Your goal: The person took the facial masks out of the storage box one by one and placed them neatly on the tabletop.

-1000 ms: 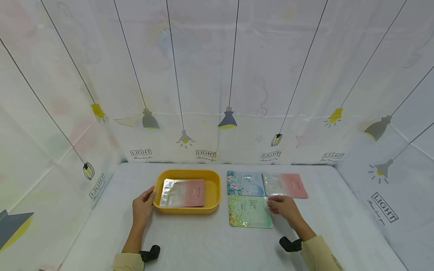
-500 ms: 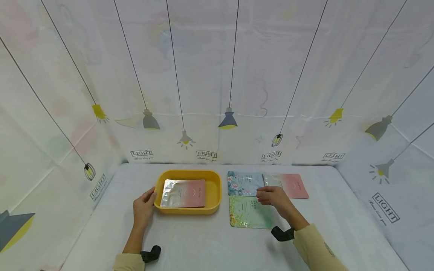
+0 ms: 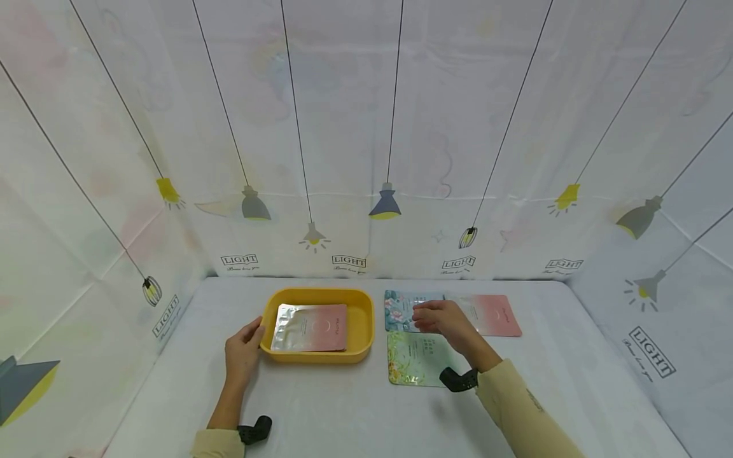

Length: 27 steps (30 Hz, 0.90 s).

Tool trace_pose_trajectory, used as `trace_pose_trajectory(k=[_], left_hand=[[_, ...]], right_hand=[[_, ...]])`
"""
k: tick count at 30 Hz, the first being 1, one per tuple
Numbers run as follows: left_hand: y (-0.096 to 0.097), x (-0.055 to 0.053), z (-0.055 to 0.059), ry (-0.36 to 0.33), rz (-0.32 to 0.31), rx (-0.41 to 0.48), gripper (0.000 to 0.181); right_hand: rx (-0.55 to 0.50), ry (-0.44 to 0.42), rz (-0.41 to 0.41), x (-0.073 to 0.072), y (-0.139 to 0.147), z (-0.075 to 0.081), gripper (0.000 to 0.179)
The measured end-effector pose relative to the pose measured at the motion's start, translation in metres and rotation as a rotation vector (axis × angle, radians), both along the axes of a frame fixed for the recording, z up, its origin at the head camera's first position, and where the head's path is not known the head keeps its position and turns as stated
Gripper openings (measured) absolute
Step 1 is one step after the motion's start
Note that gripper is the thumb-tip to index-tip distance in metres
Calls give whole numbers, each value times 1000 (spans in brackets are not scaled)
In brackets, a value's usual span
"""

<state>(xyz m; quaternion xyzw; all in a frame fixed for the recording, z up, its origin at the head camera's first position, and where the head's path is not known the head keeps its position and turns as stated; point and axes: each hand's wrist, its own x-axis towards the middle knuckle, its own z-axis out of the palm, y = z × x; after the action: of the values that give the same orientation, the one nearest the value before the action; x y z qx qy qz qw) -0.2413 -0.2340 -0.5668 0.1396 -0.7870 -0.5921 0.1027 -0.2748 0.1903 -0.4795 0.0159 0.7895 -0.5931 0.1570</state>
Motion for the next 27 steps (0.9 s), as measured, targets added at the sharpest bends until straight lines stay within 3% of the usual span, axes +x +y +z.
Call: trace_pose_trajectory(k=[14, 27], left_hand=[[0, -3, -3, -19, 11, 0, 41], [-1, -3, -4, -16, 7, -5, 42]], right_hand=[[-57, -37, 54, -20, -37, 12, 36], [-109, -51, 68, -30, -84, 4, 37]])
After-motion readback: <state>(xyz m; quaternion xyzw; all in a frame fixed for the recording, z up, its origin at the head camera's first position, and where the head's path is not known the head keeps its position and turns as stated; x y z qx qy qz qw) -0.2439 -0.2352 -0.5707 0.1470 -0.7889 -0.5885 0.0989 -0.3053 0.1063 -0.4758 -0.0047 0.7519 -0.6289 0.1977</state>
